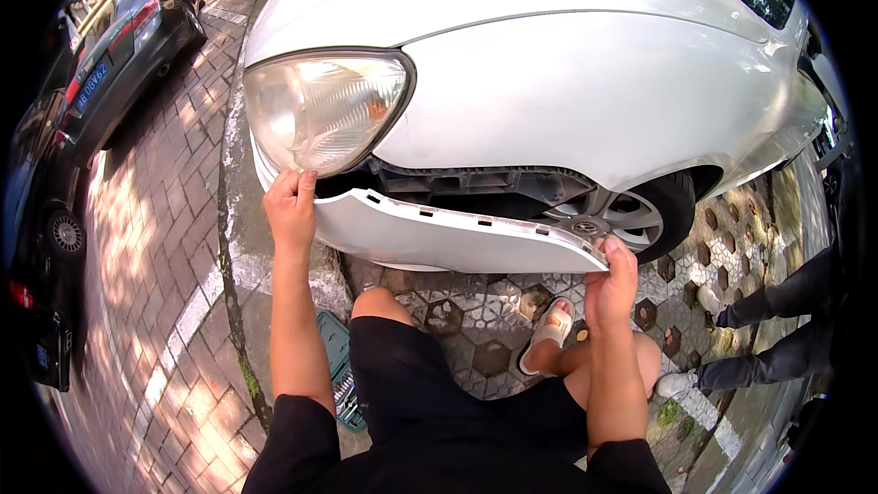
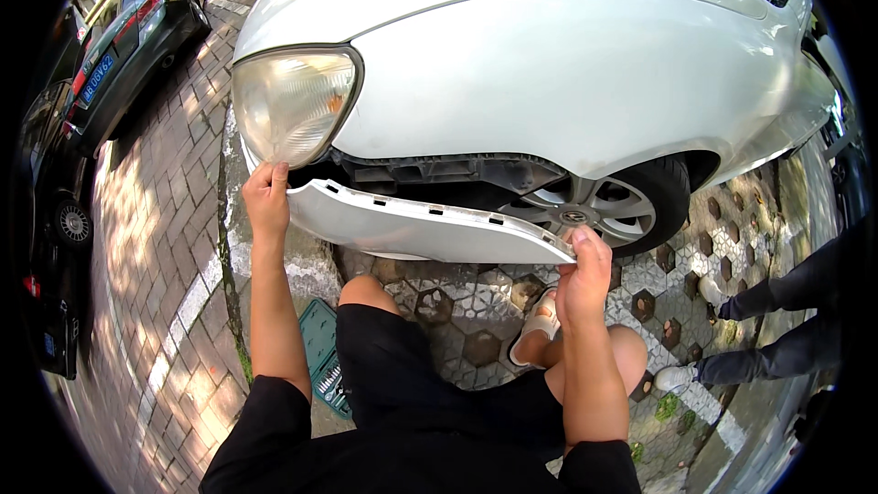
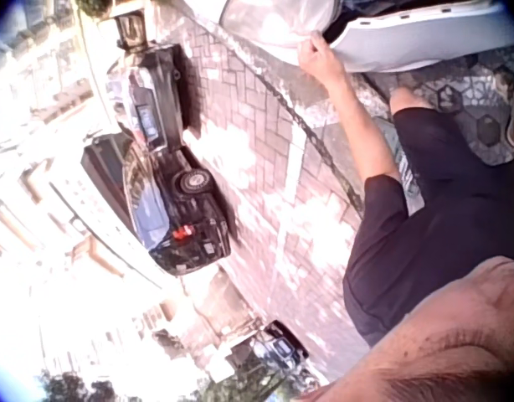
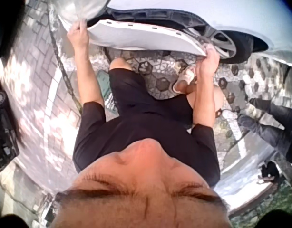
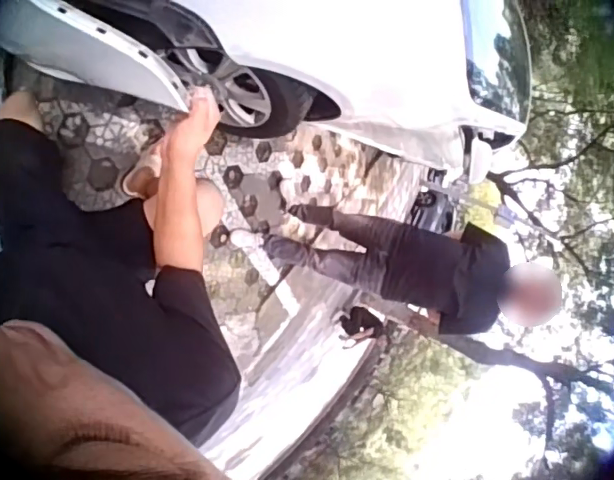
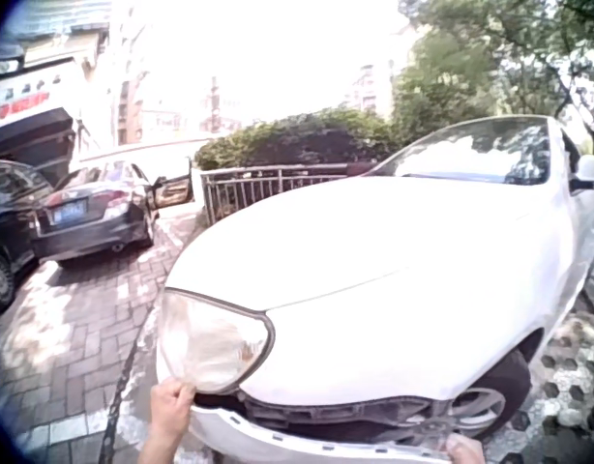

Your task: The person kneels beside a white car and uses a screwdriver to remove fasteners from the front bumper. They detach the bumper, reposition it, and then reattach it, pressing along the edges to secure it back in place.

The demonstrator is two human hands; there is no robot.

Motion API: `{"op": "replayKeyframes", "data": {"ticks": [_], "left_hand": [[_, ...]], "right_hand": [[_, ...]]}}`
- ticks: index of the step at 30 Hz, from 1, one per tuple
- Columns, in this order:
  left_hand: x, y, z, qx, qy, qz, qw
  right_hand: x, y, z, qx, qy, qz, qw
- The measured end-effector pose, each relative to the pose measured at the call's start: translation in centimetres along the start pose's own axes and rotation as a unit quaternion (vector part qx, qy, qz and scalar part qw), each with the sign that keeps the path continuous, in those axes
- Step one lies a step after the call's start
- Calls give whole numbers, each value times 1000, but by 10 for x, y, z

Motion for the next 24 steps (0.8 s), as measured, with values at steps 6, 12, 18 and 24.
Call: {"op": "replayKeyframes", "data": {"ticks": [6, 12, 18, 24], "left_hand": [[-1, 0, 2, 6, -1, 9, 1000], [2, 0, 1, 14, -5, 9, 1000], [0, 0, -2, 9, -15, 9, 1000], [-1, 0, 0, 3, -13, 7, 1000]], "right_hand": [[-4, 4, -4, 20, -17, 40, 999], [-1, 1, -1, 14, -13, -11, 1000], [-6, 4, -3, 30, -39, 3, 999], [-15, 14, -8, -7, -29, 14, 999]]}}
Point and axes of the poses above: each hand's wrist, its own y-axis away from the middle knuckle, its own x-axis out of the back of the hand, z = x × y, the point moved 8 cm from there along -y, towards the middle knuckle, and after that the axes turned 4 degrees about x, right-handed, at the moved point
